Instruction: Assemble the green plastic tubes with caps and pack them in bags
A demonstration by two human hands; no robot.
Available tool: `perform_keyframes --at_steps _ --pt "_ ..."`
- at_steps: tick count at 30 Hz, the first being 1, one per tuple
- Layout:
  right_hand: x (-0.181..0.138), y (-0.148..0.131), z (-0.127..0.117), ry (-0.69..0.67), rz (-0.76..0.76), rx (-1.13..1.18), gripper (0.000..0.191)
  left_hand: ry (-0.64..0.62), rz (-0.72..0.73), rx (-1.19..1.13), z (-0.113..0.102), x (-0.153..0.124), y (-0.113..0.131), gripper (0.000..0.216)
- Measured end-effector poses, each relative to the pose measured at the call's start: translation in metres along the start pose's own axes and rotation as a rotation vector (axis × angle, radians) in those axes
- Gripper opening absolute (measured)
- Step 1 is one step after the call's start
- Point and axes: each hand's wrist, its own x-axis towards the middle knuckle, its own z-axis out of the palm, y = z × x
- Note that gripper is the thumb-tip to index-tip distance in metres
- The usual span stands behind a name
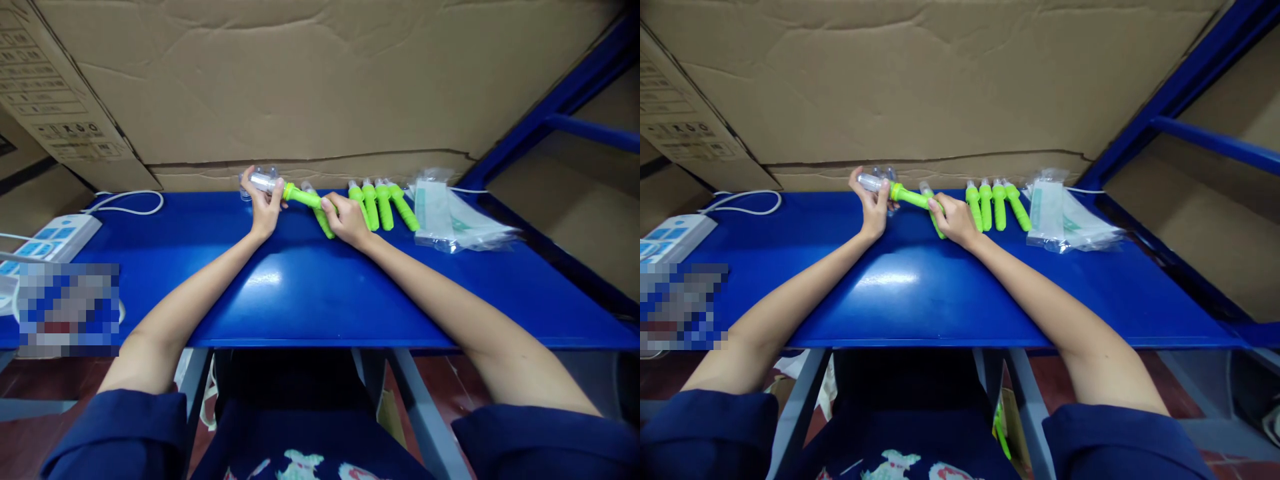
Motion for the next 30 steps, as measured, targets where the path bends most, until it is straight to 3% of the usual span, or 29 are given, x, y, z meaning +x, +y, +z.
perform_keyframes --at_steps 13,18,24,27,30 --pt "0.008 -0.010 -0.002 -0.028 0.339 0.303 0.088 -0.060 0.125 0.045 0.000 -0.007 0.011 0.098" --pt "0.009 -0.003 -0.004 -0.013 0.405 0.278 0.089 -0.094 0.040 0.046 0.006 -0.010 0.015 0.113" --pt "0.010 -0.003 0.001 -0.006 0.347 0.321 0.072 0.023 -0.150 -0.052 0.008 -0.003 0.014 0.115" --pt "0.010 -0.004 0.008 0.055 0.214 0.290 0.075 0.111 -0.226 -0.078 0.006 0.002 0.013 0.113" --pt "0.010 -0.004 0.008 0.059 0.061 0.201 0.059 0.183 -0.276 -0.109 0.007 0.004 0.016 0.112"
